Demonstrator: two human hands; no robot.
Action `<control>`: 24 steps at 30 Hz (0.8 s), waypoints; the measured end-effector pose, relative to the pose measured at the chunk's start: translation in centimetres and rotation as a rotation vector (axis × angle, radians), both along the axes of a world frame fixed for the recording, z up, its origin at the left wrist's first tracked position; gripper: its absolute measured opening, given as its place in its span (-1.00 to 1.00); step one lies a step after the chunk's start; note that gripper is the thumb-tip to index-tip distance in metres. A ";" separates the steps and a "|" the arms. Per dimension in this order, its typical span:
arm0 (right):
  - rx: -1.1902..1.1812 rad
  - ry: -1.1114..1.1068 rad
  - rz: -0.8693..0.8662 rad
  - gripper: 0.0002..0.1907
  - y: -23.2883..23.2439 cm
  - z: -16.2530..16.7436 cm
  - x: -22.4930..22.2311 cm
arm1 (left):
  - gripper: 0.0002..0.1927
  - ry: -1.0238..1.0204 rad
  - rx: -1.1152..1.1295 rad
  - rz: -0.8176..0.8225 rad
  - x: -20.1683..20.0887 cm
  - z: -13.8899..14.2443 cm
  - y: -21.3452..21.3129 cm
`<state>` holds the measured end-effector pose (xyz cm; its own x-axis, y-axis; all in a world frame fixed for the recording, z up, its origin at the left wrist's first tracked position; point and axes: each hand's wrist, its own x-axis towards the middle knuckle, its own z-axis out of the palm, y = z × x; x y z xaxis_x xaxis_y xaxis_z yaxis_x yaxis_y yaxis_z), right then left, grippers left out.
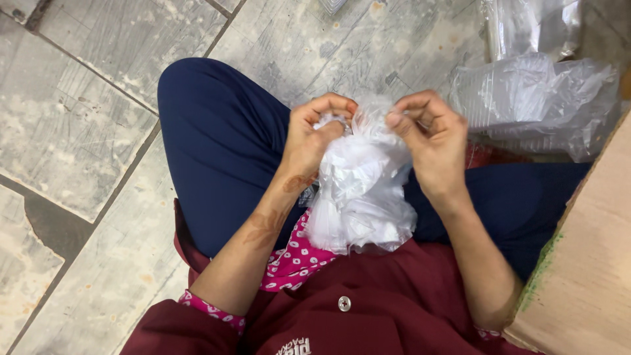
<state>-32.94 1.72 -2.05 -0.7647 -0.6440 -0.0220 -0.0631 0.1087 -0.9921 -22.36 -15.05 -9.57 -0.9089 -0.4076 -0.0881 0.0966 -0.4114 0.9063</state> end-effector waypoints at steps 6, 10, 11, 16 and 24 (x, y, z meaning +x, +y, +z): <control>-0.142 -0.081 -0.063 -0.88 1.3 -1.7 -0.5 | -0.61 0.030 0.355 0.058 0.4 0.0 -2.2; -0.352 -0.182 -0.078 -0.85 2.1 -1.3 -1.5 | -0.62 0.139 0.301 0.150 0.7 0.5 -3.8; -0.416 -0.240 -0.059 -0.85 2.5 -0.9 -2.0 | -0.61 0.156 0.330 0.156 0.7 0.7 -4.0; -0.474 -0.451 0.005 -0.83 2.8 -0.3 -2.0 | -0.66 -0.054 0.036 -0.123 -0.3 1.9 -3.4; -0.422 -0.318 0.028 -0.82 2.4 0.2 -1.6 | -0.65 0.210 -0.140 -0.635 -2.5 4.1 -1.4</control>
<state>-34.53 4.12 -1.87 -0.7450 -0.6669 0.0151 0.2513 -0.3015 -0.9197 -24.82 -16.47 -5.46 -0.9678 0.2153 0.1306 0.0548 -0.3263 0.9437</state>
